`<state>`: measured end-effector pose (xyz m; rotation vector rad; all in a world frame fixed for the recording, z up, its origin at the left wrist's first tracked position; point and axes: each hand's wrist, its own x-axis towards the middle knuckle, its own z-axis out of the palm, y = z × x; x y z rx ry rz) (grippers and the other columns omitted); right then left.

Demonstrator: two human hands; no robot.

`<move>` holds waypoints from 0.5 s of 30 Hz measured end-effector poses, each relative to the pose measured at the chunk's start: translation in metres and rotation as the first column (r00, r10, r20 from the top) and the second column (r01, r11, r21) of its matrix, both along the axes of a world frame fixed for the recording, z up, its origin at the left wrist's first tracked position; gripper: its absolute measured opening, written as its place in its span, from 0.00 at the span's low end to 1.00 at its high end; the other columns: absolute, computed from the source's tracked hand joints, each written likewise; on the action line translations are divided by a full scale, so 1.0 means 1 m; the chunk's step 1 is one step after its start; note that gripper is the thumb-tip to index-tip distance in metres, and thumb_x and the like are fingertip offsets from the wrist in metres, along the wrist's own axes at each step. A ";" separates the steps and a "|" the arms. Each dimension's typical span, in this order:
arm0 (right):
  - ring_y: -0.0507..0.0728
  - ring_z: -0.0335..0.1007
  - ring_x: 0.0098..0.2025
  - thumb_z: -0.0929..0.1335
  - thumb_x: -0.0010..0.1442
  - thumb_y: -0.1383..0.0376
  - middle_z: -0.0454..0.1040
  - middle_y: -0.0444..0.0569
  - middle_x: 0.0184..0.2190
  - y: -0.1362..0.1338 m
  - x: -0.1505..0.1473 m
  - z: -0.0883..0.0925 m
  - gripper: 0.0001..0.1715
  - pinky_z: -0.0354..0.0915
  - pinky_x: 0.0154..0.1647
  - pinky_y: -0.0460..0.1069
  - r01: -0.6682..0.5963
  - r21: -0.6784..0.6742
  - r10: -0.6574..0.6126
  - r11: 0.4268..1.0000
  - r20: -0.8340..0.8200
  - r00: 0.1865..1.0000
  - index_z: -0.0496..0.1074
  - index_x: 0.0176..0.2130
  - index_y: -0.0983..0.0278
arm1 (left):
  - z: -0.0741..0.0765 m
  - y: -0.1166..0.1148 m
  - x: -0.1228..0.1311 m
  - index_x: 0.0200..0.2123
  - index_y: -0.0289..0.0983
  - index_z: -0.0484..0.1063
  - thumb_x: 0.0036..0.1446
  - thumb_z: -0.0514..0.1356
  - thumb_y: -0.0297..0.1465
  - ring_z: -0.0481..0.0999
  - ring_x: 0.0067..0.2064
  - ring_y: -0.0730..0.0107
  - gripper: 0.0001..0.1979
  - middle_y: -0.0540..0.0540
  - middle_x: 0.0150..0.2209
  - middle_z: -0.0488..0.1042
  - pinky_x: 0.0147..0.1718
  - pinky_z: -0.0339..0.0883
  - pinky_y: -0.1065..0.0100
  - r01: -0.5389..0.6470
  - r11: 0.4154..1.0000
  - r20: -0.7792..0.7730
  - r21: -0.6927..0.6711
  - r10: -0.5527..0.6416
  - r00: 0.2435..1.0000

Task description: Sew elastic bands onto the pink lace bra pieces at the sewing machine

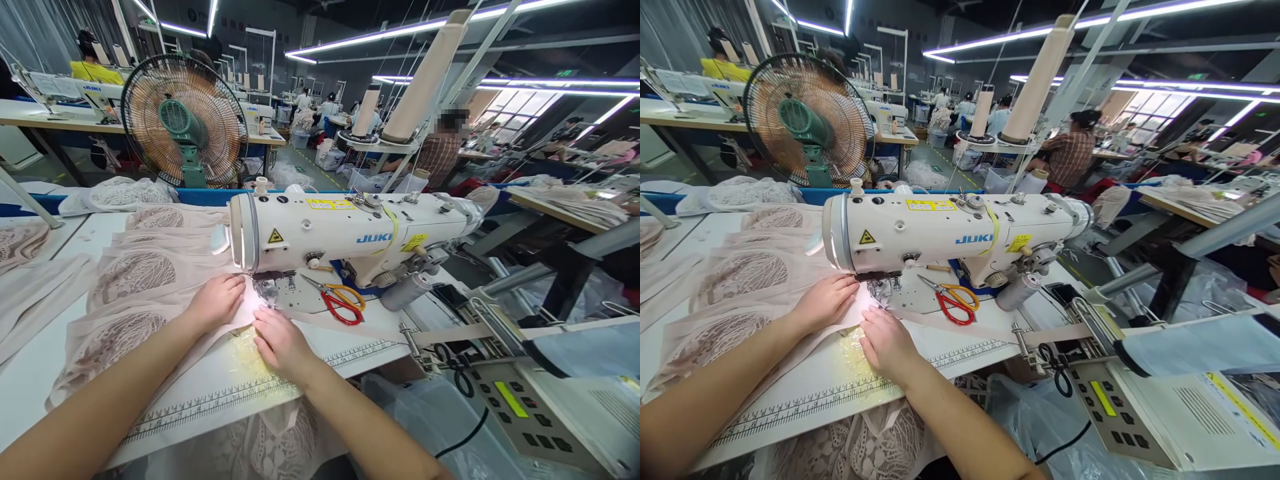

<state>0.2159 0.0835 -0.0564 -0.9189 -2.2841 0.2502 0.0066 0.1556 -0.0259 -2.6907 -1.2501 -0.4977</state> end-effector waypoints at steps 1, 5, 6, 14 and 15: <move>0.61 0.64 0.59 0.61 0.62 0.66 0.73 0.57 0.53 0.000 0.000 -0.001 0.18 0.63 0.61 0.57 0.007 0.001 -0.007 1.000 -0.001 1.000 0.71 0.49 0.68 | 0.005 -0.001 0.000 0.45 0.34 0.76 0.63 0.48 0.32 0.73 0.50 0.53 0.18 0.38 0.47 0.77 0.48 0.69 0.54 0.008 1.000 0.002 0.001 -0.008 1.000; 0.62 0.65 0.58 0.61 0.62 0.65 0.73 0.59 0.53 0.001 0.001 -0.002 0.19 0.64 0.60 0.57 0.023 -0.006 -0.023 1.000 -0.003 1.000 0.72 0.49 0.70 | 0.018 -0.024 0.007 0.38 0.36 0.76 0.64 0.49 0.30 0.74 0.46 0.59 0.16 0.40 0.43 0.78 0.44 0.71 0.59 0.141 0.987 -0.024 -0.075 -0.143 0.989; 0.62 0.66 0.58 0.61 0.62 0.65 0.73 0.59 0.53 0.001 0.001 -0.001 0.20 0.64 0.60 0.57 0.022 -0.019 -0.022 1.000 -0.001 1.000 0.72 0.49 0.70 | 0.018 -0.032 0.009 0.38 0.36 0.76 0.63 0.50 0.30 0.74 0.45 0.60 0.14 0.41 0.43 0.77 0.43 0.71 0.60 0.180 0.978 -0.039 -0.105 -0.185 0.982; 0.62 0.61 0.62 0.65 0.60 0.63 0.67 0.59 0.58 -0.002 0.002 0.006 0.24 0.58 0.63 0.57 -0.024 -0.169 0.042 0.985 0.105 0.994 0.68 0.54 0.70 | -0.006 -0.053 -0.011 0.54 0.39 0.69 0.64 0.49 0.25 0.72 0.51 0.62 0.18 0.42 0.54 0.73 0.45 0.68 0.60 0.225 0.973 -0.127 -0.043 -0.229 0.965; 0.62 0.60 0.62 0.65 0.60 0.63 0.66 0.60 0.59 -0.002 0.002 0.007 0.24 0.58 0.63 0.57 -0.022 -0.183 0.044 0.983 0.120 0.992 0.68 0.55 0.70 | -0.008 -0.049 -0.015 0.54 0.40 0.69 0.64 0.49 0.25 0.72 0.51 0.62 0.18 0.43 0.54 0.73 0.45 0.68 0.61 0.232 0.972 -0.125 -0.025 -0.234 0.964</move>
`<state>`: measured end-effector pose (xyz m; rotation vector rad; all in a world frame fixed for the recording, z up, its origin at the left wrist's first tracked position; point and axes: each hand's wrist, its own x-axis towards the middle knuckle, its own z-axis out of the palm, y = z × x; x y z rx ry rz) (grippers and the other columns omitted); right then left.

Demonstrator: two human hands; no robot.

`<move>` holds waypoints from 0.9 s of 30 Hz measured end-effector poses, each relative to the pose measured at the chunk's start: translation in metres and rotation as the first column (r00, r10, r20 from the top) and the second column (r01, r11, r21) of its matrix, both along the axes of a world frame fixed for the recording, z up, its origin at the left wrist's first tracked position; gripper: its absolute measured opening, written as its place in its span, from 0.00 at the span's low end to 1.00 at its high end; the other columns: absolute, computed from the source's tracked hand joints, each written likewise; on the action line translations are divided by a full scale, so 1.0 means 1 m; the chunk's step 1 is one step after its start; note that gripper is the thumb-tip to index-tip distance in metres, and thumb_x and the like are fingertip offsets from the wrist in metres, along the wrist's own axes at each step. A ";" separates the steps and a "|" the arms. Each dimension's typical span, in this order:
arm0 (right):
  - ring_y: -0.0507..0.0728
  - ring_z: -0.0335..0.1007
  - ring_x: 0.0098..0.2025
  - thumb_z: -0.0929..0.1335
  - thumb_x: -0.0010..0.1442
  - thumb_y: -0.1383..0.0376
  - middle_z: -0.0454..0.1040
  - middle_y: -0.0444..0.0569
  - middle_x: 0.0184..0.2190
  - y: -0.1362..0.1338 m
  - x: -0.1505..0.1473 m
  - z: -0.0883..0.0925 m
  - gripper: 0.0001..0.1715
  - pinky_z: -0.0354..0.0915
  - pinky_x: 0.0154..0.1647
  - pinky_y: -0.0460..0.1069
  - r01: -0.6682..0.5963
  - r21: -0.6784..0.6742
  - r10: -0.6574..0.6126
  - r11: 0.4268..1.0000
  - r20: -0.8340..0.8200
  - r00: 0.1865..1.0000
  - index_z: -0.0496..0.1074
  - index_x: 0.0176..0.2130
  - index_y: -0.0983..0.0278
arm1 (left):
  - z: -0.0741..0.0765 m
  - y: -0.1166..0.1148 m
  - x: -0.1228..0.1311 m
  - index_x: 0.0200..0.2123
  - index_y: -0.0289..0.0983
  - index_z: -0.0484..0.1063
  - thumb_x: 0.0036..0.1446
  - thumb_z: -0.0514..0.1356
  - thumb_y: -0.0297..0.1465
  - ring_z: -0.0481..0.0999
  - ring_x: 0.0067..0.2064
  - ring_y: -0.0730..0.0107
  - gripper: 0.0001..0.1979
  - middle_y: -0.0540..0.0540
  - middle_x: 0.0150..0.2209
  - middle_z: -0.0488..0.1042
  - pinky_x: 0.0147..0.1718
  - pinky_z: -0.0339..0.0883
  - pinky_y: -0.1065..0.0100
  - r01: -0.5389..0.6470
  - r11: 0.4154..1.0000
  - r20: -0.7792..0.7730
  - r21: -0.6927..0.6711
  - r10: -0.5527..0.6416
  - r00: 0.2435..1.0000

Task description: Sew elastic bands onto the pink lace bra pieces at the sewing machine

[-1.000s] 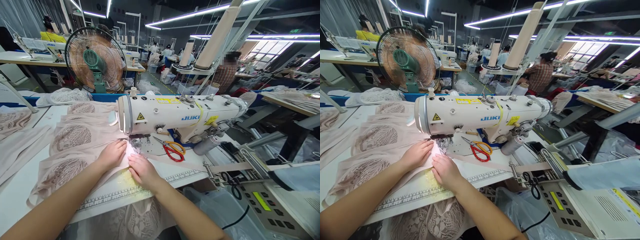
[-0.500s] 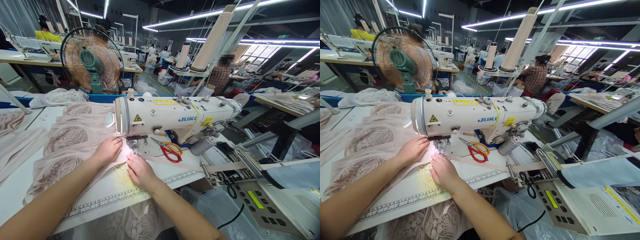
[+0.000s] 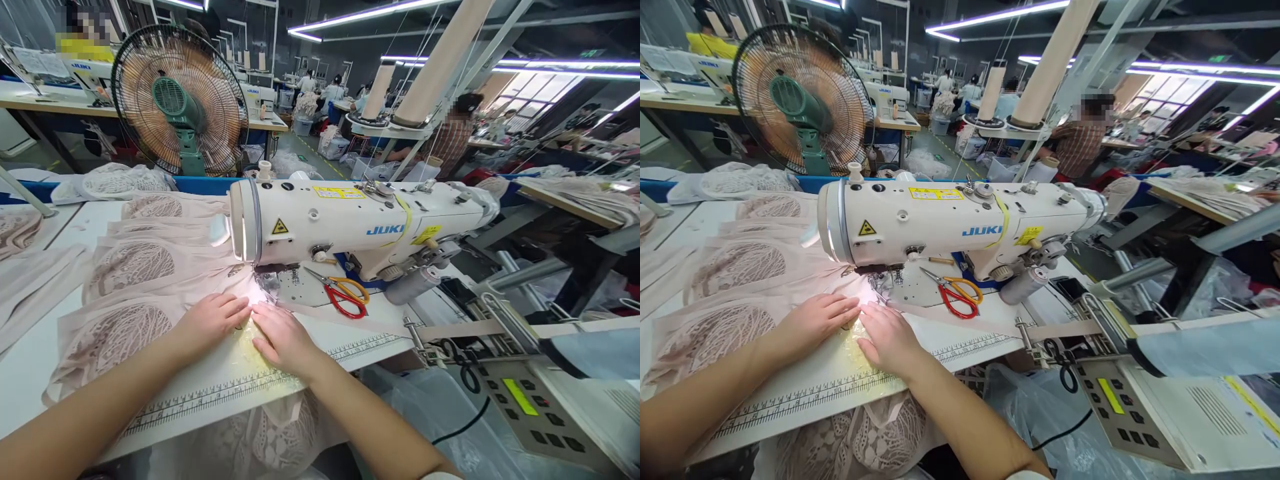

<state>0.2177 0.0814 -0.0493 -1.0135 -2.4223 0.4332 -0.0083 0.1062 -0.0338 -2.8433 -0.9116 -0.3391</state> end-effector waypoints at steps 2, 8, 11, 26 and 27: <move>0.62 0.59 0.63 0.65 0.61 0.62 0.65 0.60 0.60 -0.001 0.000 0.001 0.25 0.57 0.63 0.57 0.007 -0.026 -0.006 1.000 0.027 1.000 0.68 0.55 0.69 | -0.002 0.008 -0.005 0.55 0.41 0.69 0.65 0.48 0.24 0.72 0.50 0.63 0.19 0.44 0.54 0.74 0.45 0.68 0.61 0.011 0.999 0.019 0.049 -0.012 1.000; 0.62 0.58 0.64 0.65 0.61 0.60 0.64 0.58 0.61 0.000 0.001 -0.002 0.27 0.56 0.64 0.58 0.012 -0.048 -0.011 0.999 0.027 1.000 0.66 0.57 0.68 | -0.002 0.028 -0.010 0.55 0.41 0.69 0.65 0.48 0.25 0.73 0.50 0.62 0.19 0.46 0.53 0.75 0.45 0.68 0.61 0.019 0.996 0.001 0.088 -0.020 1.000; 0.62 0.58 0.63 0.65 0.61 0.60 0.65 0.58 0.61 0.001 0.001 -0.002 0.26 0.57 0.63 0.57 0.011 -0.053 -0.009 0.999 0.020 1.000 0.67 0.56 0.68 | -0.001 0.036 -0.011 0.55 0.42 0.69 0.65 0.48 0.25 0.73 0.50 0.62 0.19 0.46 0.54 0.74 0.45 0.67 0.60 -0.002 0.999 -0.014 0.051 0.003 1.000; 0.63 0.61 0.62 0.66 0.59 0.66 0.68 0.59 0.58 0.005 0.002 0.003 0.19 0.60 0.60 0.59 -0.024 -0.066 0.022 0.998 -0.025 0.999 0.70 0.50 0.68 | 0.074 -0.058 -0.018 0.33 0.37 0.71 0.62 0.42 0.32 0.76 0.31 0.51 0.18 0.39 0.30 0.75 0.25 0.63 0.58 -0.779 0.579 -0.578 -0.240 0.560 0.594; 0.63 0.61 0.62 0.66 0.59 0.66 0.68 0.59 0.58 0.005 0.002 0.003 0.19 0.60 0.60 0.59 -0.023 -0.065 0.021 0.998 -0.026 0.999 0.71 0.50 0.68 | 0.076 -0.063 -0.021 0.34 0.37 0.71 0.63 0.41 0.32 0.76 0.31 0.51 0.19 0.39 0.31 0.75 0.26 0.63 0.57 -0.800 0.545 -0.599 -0.253 0.561 0.571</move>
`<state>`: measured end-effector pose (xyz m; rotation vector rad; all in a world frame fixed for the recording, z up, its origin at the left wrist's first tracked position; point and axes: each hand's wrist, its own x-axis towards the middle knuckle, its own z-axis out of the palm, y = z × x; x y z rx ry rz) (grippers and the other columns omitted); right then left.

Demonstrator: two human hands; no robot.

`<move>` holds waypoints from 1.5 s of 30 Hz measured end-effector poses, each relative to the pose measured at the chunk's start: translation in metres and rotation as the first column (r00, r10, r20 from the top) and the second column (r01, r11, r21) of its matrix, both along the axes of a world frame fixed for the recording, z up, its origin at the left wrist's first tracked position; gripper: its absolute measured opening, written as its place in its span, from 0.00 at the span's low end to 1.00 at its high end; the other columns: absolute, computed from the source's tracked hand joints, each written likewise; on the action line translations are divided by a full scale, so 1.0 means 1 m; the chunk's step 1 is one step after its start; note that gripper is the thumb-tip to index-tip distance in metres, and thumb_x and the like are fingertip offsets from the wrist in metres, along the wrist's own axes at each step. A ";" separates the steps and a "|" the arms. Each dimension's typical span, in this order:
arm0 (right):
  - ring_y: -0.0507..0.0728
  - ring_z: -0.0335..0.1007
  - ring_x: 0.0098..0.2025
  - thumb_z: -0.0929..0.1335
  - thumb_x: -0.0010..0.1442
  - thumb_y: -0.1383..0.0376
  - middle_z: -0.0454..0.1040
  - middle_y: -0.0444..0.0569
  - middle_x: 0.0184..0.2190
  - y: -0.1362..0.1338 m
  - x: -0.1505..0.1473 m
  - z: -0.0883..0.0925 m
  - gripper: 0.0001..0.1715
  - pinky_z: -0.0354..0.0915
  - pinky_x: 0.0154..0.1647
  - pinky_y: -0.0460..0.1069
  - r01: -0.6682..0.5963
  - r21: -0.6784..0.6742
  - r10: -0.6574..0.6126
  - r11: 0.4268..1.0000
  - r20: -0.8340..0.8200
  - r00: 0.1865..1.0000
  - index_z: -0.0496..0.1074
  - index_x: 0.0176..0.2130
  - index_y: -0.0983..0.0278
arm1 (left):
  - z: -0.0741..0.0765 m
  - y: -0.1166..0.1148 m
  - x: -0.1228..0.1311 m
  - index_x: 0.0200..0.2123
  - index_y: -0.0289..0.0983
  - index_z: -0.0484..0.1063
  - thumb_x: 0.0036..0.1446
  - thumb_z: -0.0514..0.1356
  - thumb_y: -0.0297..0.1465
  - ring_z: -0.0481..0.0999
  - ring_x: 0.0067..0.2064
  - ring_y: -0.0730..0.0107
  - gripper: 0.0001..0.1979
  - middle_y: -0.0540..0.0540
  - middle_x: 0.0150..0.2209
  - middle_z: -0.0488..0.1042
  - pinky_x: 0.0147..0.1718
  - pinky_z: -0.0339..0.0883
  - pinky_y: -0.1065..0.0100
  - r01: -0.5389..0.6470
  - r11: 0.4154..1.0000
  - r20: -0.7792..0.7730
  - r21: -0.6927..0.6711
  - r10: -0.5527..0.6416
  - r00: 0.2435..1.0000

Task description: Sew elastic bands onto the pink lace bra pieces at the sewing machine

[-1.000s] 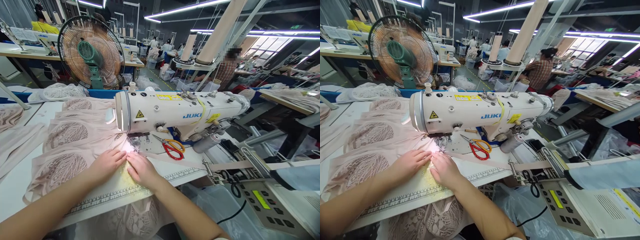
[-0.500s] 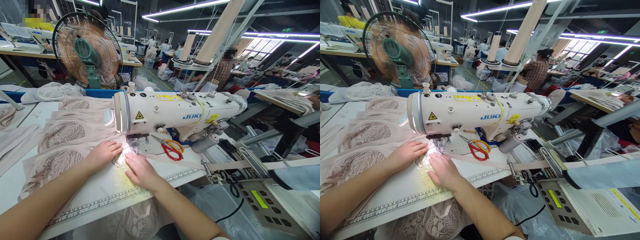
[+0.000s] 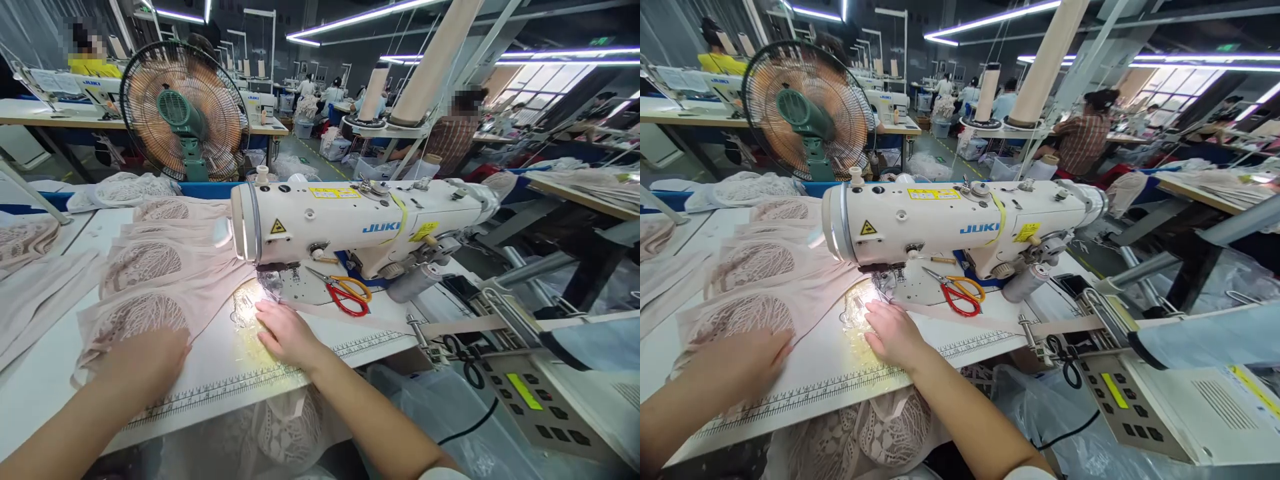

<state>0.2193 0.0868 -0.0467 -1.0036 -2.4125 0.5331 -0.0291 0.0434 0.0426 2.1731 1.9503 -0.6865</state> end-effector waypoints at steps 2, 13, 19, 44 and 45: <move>0.63 0.61 0.62 0.65 0.60 0.66 0.68 0.58 0.58 0.001 -0.001 0.000 0.18 0.60 0.60 0.59 0.004 -0.012 -0.004 1.000 0.001 1.000 0.71 0.49 0.66 | 0.001 -0.002 -0.004 0.39 0.36 0.72 0.63 0.41 0.33 0.77 0.32 0.50 0.20 0.37 0.34 0.76 0.27 0.65 0.56 -0.041 0.999 0.018 -0.019 0.042 0.999; 0.57 0.73 0.50 0.63 0.65 0.58 0.77 0.52 0.47 -0.084 0.051 0.011 0.16 0.70 0.50 0.53 -0.182 -0.404 0.011 0.896 -0.391 0.920 0.74 0.48 0.59 | -0.049 0.018 -0.051 0.63 0.30 0.58 0.64 0.40 0.36 0.53 0.67 0.50 0.29 0.35 0.67 0.54 0.63 0.46 0.49 -0.053 0.962 0.146 0.269 0.014 0.989; 0.63 0.70 0.54 0.63 0.63 0.59 0.75 0.57 0.49 -0.122 0.094 -0.024 0.20 0.65 0.56 0.59 0.144 -0.431 -0.108 0.891 0.107 0.988 0.73 0.50 0.63 | -0.072 0.027 -0.065 0.63 0.34 0.58 0.64 0.42 0.37 0.54 0.66 0.55 0.27 0.40 0.66 0.56 0.64 0.44 0.52 -0.071 0.915 0.220 0.397 -0.020 0.975; 0.58 0.71 0.34 0.60 0.62 0.64 0.71 0.50 0.30 -0.157 0.097 -0.043 0.12 0.65 0.34 0.50 0.331 -0.214 -0.194 0.919 0.485 0.853 0.67 0.29 0.62 | -0.059 -0.007 -0.043 0.52 0.36 0.71 0.63 0.44 0.37 0.69 0.51 0.52 0.23 0.38 0.48 0.72 0.41 0.65 0.59 -0.074 0.852 0.231 0.519 -0.056 0.971; 0.58 0.71 0.33 0.60 0.62 0.64 0.71 0.50 0.29 -0.157 0.096 -0.040 0.12 0.64 0.34 0.50 0.325 -0.217 -0.178 0.920 0.508 0.842 0.65 0.28 0.62 | -0.059 -0.006 -0.043 0.52 0.35 0.71 0.63 0.44 0.37 0.69 0.51 0.51 0.23 0.38 0.49 0.71 0.41 0.66 0.58 -0.082 0.856 0.237 0.511 -0.049 0.970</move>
